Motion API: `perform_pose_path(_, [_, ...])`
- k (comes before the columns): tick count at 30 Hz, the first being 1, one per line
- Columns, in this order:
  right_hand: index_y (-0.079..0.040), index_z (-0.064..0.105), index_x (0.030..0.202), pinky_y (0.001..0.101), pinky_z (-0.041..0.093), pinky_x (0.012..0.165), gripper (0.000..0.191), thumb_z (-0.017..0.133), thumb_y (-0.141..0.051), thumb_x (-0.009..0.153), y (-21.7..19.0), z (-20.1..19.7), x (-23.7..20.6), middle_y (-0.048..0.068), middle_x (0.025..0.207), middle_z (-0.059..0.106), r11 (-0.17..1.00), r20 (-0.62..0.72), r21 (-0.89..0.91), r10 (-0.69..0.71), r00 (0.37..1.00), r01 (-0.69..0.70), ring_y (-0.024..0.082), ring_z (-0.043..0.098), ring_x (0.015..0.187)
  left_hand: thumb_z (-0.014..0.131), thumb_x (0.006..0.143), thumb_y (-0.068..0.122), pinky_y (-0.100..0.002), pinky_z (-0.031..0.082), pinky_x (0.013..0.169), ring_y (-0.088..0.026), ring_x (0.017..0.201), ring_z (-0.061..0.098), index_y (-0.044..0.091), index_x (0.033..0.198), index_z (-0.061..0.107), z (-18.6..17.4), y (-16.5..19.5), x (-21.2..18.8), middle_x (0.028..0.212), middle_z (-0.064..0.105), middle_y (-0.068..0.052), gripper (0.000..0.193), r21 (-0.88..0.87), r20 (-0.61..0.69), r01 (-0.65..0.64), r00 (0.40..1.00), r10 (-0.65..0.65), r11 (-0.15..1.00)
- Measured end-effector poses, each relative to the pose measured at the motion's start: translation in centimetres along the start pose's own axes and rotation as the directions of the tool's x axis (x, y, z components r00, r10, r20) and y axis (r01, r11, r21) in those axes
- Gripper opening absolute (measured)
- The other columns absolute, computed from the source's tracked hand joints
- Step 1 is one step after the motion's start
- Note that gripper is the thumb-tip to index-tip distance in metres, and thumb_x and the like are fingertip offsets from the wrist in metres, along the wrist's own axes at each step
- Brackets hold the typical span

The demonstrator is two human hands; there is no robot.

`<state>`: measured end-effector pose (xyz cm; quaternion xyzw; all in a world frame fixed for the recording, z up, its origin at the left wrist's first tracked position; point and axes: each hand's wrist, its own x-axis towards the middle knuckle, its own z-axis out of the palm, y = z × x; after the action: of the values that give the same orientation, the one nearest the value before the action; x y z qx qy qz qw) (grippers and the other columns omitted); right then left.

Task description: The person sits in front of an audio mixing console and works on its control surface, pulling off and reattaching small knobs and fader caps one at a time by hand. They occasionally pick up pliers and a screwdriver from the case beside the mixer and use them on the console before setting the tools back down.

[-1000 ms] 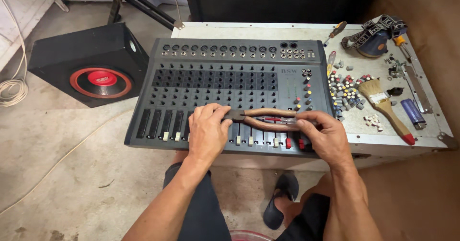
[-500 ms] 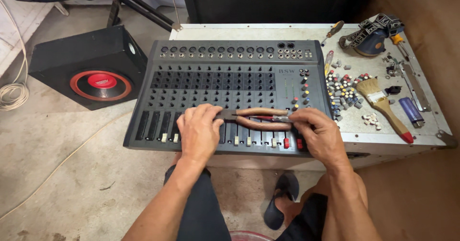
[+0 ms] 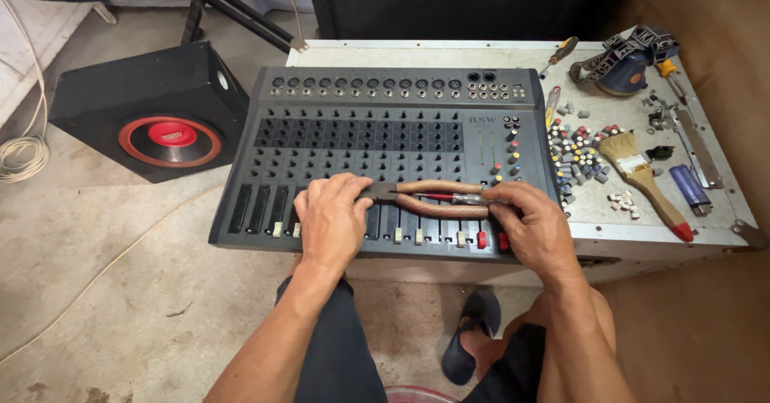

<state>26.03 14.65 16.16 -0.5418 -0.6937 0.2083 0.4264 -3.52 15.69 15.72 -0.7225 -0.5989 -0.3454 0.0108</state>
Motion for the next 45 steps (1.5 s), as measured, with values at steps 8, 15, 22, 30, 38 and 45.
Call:
perform_pose_path(8, [-0.009,0.078,0.099,0.0343,0.052,0.088,0.013,0.074,-0.006,0.088,0.4,0.3,0.0,0.008,0.106,0.071,0.994,-0.021,-0.103,-0.05,0.999,0.047,0.025,0.067,0.102,0.079,0.079,0.016,-0.045,0.038,0.098,-0.025,0.108,0.059,0.017,0.109,0.076,-0.5,-0.1,0.1,0.112,0.07,0.002,0.03,0.002,0.011,0.0,1.0,0.0,1.0])
perform_pose_path(15, [-0.005,0.075,0.104,0.0327,0.055,0.083,0.014,0.072,-0.007,0.09,0.9,0.5,-0.1,0.009,0.108,0.07,1.0,-0.092,0.004,-0.002,0.996,0.002,0.022,0.069,0.097,0.079,0.081,0.016,-0.047,0.042,0.1,-0.03,0.114,0.059,0.01,0.114,0.073,-1.5,0.7,-1.6,0.118,0.068,-0.006,0.035,-0.047,-0.089,-0.099,0.992,0.094,0.994])
perform_pose_path(22, [-0.004,0.075,0.104,0.0329,0.055,0.077,0.017,0.075,-0.013,0.088,-0.2,1.6,-0.8,0.009,0.108,0.07,0.995,-0.119,-0.004,0.098,0.988,-0.099,0.022,0.068,0.09,0.079,0.081,0.019,-0.051,0.042,0.103,-0.039,0.121,0.053,0.0,0.118,0.066,-2.4,1.9,-5.3,0.132,0.06,-0.017,0.044,-0.083,-0.166,-0.104,0.982,0.089,0.991])
perform_pose_path(30, [-0.006,0.073,0.11,0.0415,0.045,0.104,0.033,0.079,-0.019,0.08,-3.9,2.3,-0.1,0.011,0.123,0.068,0.972,0.023,-0.204,-0.118,0.993,0.12,0.032,0.057,0.122,0.077,0.082,0.019,-0.053,0.038,0.114,-0.038,0.13,0.051,0.003,0.121,0.066,-3.5,0.0,-8.8,0.139,0.058,-0.016,0.044,-0.075,-0.129,-0.152,0.982,0.141,0.986])
perform_pose_path(38, [-0.011,0.075,0.11,0.0429,0.047,0.097,0.04,0.084,-0.024,0.074,-7.4,2.8,1.9,0.019,0.113,0.065,0.904,0.309,-0.405,-0.006,0.951,0.138,0.037,0.058,0.113,0.076,0.083,0.02,-0.054,0.035,0.116,-0.038,0.132,0.049,0.005,0.123,0.065,-2.7,-0.9,-9.2,0.14,0.057,-0.016,0.044,-0.096,-0.174,-0.146,0.976,0.128,0.985])
perform_pose_path(45, [-0.013,0.074,0.114,0.0418,0.053,0.091,0.041,0.081,-0.024,0.075,-9.7,4.2,2.3,0.016,0.11,0.068,0.888,0.401,-0.457,0.145,0.904,0.061,0.034,0.066,0.105,0.076,0.081,0.019,-0.053,0.034,0.117,-0.038,0.134,0.046,0.003,0.125,0.063,-4.0,-2.3,-9.9,0.141,0.055,-0.017,0.048,-0.14,-0.175,-0.144,0.977,0.118,0.98])
